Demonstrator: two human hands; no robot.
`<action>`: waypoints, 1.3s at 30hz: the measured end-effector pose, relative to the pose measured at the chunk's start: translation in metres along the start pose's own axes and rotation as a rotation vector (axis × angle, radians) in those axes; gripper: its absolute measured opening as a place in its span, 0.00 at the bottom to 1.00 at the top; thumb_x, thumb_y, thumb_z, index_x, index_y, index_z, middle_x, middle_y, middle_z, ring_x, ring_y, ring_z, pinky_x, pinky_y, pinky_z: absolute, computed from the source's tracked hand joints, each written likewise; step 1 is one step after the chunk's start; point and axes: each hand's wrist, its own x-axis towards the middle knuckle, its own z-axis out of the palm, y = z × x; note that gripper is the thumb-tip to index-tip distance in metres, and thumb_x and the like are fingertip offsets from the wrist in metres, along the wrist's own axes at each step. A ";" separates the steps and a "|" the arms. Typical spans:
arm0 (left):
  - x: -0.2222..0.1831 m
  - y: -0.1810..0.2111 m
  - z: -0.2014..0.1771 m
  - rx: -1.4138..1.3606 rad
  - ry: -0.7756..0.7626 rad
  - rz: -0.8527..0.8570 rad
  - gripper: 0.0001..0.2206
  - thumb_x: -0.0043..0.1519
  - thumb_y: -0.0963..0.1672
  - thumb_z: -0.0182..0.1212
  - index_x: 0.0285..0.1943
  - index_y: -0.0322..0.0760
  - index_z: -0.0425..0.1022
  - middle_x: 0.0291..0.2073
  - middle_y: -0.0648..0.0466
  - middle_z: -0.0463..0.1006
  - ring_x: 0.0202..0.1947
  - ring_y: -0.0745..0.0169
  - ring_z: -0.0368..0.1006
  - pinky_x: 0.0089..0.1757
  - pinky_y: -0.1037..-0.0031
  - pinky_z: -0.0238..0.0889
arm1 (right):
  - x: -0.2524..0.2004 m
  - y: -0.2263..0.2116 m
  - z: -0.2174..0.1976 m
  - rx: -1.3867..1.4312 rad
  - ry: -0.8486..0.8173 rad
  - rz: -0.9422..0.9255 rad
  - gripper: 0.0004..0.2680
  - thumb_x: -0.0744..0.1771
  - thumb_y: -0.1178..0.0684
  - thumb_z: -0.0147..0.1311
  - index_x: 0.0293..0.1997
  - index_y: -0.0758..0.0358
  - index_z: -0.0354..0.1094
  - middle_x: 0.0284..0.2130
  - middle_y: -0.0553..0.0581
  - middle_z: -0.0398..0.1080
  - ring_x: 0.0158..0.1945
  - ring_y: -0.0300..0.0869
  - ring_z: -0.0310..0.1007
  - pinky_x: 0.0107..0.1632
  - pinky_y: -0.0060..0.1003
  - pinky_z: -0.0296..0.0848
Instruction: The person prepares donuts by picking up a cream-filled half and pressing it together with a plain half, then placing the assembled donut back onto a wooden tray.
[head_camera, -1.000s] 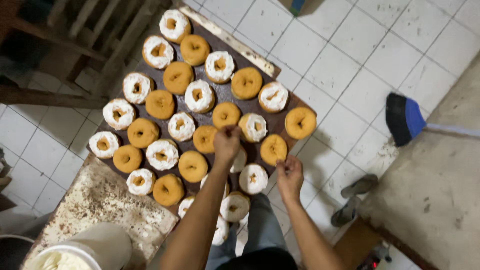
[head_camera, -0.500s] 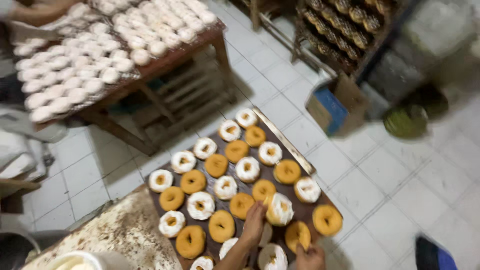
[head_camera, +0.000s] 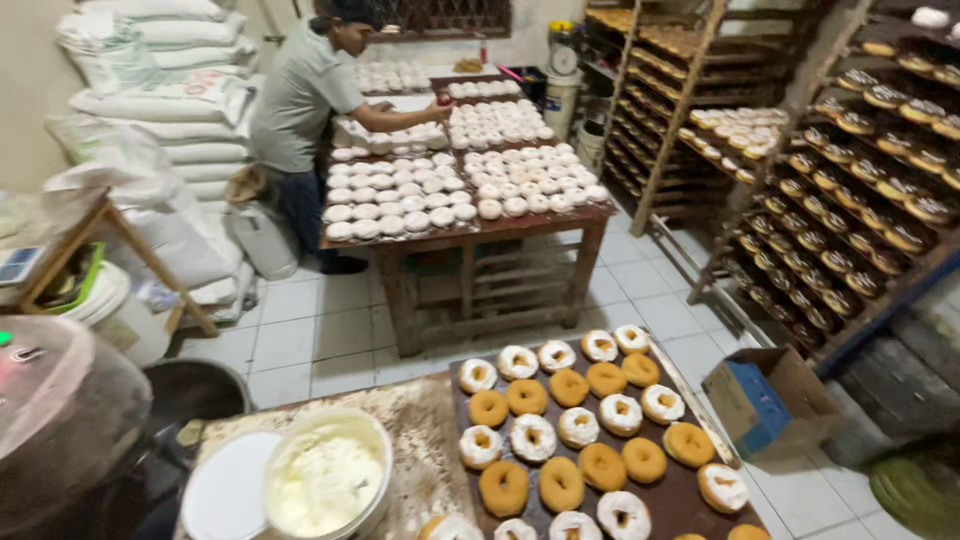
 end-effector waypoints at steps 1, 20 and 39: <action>-0.013 0.012 0.003 -0.008 0.011 0.036 0.22 0.64 0.51 0.49 0.61 0.31 0.70 0.51 0.43 0.80 0.50 0.46 0.77 0.50 0.55 0.69 | -0.014 -0.007 0.004 0.045 -0.030 0.006 0.16 0.65 0.52 0.55 0.57 0.66 0.64 0.50 0.61 0.70 0.52 0.52 0.71 0.51 0.55 0.71; -0.306 0.085 0.041 0.400 -0.336 0.423 0.26 0.65 0.49 0.50 0.71 0.37 0.56 0.57 0.46 0.70 0.58 0.55 0.67 0.58 0.63 0.59 | -0.407 -0.108 -0.028 0.652 -0.896 -0.511 0.18 0.67 0.62 0.52 0.67 0.72 0.57 0.58 0.66 0.67 0.60 0.51 0.68 0.62 0.46 0.68; -0.200 0.031 0.110 1.082 -0.245 0.766 0.28 0.62 0.52 0.49 0.68 0.32 0.57 0.60 0.44 0.62 0.61 0.52 0.62 0.62 0.63 0.56 | -0.349 -0.182 -0.035 0.516 -0.920 -1.111 0.22 0.71 0.40 0.54 0.67 0.68 0.60 0.61 0.67 0.60 0.67 0.54 0.62 0.71 0.46 0.62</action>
